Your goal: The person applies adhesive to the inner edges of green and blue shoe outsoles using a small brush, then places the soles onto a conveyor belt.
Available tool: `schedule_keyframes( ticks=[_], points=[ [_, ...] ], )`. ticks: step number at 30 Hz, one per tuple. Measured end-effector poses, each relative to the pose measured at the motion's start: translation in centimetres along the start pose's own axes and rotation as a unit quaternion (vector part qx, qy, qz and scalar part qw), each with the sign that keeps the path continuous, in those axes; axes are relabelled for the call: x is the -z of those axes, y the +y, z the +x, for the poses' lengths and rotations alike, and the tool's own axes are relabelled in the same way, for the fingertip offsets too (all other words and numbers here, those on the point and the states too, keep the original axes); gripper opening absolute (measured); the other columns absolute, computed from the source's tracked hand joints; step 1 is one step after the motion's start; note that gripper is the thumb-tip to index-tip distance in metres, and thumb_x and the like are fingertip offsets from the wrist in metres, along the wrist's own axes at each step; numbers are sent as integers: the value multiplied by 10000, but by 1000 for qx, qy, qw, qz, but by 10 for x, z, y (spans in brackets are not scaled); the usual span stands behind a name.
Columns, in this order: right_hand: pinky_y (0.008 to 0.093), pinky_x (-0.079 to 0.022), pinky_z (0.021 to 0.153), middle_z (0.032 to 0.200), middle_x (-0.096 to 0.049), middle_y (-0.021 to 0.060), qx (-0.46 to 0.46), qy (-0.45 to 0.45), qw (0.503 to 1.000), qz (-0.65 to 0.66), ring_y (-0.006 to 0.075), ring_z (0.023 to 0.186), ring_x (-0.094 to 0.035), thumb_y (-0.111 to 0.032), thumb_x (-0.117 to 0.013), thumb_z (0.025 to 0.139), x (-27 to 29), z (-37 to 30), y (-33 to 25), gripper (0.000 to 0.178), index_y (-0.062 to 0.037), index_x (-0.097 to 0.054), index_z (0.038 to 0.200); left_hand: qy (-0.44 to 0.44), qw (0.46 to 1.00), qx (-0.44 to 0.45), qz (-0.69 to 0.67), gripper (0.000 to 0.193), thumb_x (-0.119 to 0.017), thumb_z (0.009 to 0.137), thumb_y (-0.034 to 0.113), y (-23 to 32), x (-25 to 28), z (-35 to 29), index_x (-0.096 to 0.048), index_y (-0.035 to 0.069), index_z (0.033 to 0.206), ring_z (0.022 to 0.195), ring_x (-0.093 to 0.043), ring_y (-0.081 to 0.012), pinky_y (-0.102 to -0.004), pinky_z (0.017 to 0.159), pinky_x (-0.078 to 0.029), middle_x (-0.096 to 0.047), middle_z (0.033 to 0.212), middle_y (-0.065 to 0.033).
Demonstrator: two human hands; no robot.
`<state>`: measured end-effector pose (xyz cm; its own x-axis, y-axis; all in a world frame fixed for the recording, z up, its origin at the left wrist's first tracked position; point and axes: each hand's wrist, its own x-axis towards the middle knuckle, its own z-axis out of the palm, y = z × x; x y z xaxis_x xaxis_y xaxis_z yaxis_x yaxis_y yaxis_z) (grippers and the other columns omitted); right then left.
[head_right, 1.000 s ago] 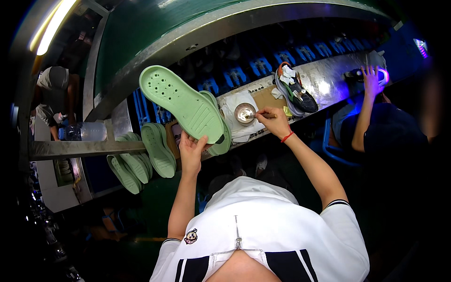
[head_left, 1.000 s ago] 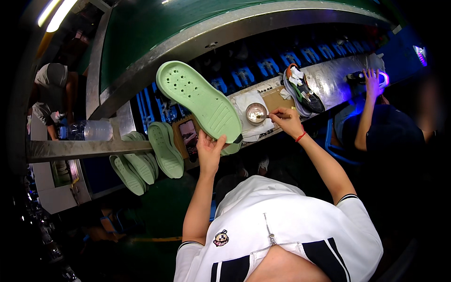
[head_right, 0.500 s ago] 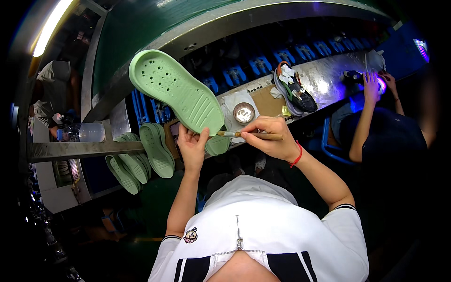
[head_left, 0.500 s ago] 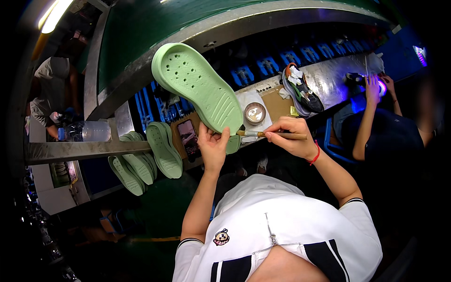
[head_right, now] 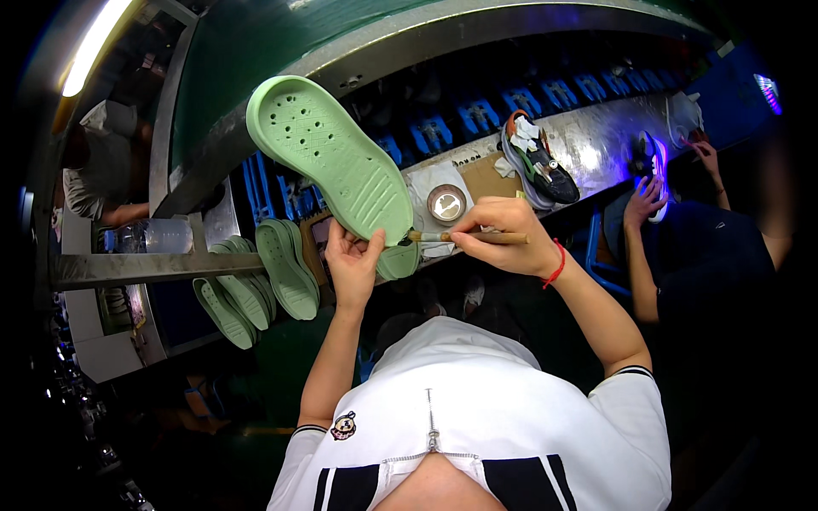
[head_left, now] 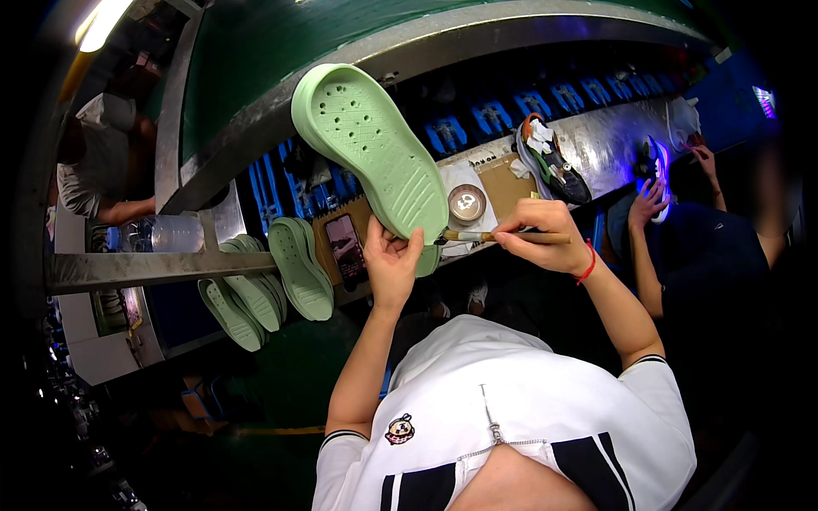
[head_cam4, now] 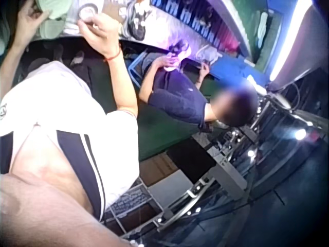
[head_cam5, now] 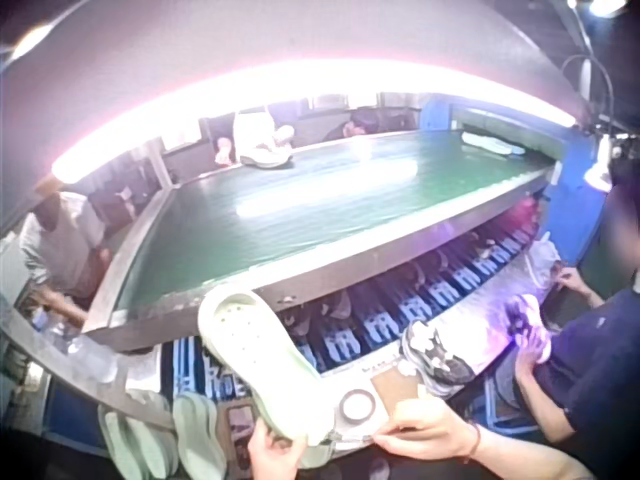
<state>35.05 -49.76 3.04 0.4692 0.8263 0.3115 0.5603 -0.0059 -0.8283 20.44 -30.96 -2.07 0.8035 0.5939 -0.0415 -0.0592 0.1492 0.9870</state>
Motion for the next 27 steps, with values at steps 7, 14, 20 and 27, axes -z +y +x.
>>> schedule_keyframes(
  ticks=[7,14,20,27],
  points=[
    [253,-430,506,663,-619,69,3,-22,999,37,163,573,-586,-48,-683,746,-2,3,-7,32,-23,-672,763,0,1000,-4,-4,457,-588,816,-58,0,-4,2,-394,-35,1228,910,-610,-158,-259,780,-512,-581,1062,-132],
    [266,-417,494,661,-619,74,8,-4,1000,14,162,558,-572,-40,-683,743,3,-1,-5,37,-15,-672,768,1,1000,-2,-7,440,-599,811,-51,-1,-5,4,-407,-40,1207,909,-611,-162,-263,781,-513,-587,1053,-133],
    [268,-406,497,658,-605,63,14,-1,1000,-17,168,577,-562,-24,-677,743,9,-1,-2,22,-19,-665,761,-6,1000,2,-2,407,-604,811,-47,1,-6,2,-425,-45,1176,905,-613,-163,-260,778,-511,-591,1045,-135],
    [260,-417,522,676,-618,68,9,8,1000,-12,171,580,-568,-12,-671,744,12,-4,-4,33,-9,-662,776,-25,1000,4,2,424,-602,806,-42,1,-9,3,-412,-43,1186,891,-619,-164,-253,754,-517,-595,1048,-137]
  ],
)
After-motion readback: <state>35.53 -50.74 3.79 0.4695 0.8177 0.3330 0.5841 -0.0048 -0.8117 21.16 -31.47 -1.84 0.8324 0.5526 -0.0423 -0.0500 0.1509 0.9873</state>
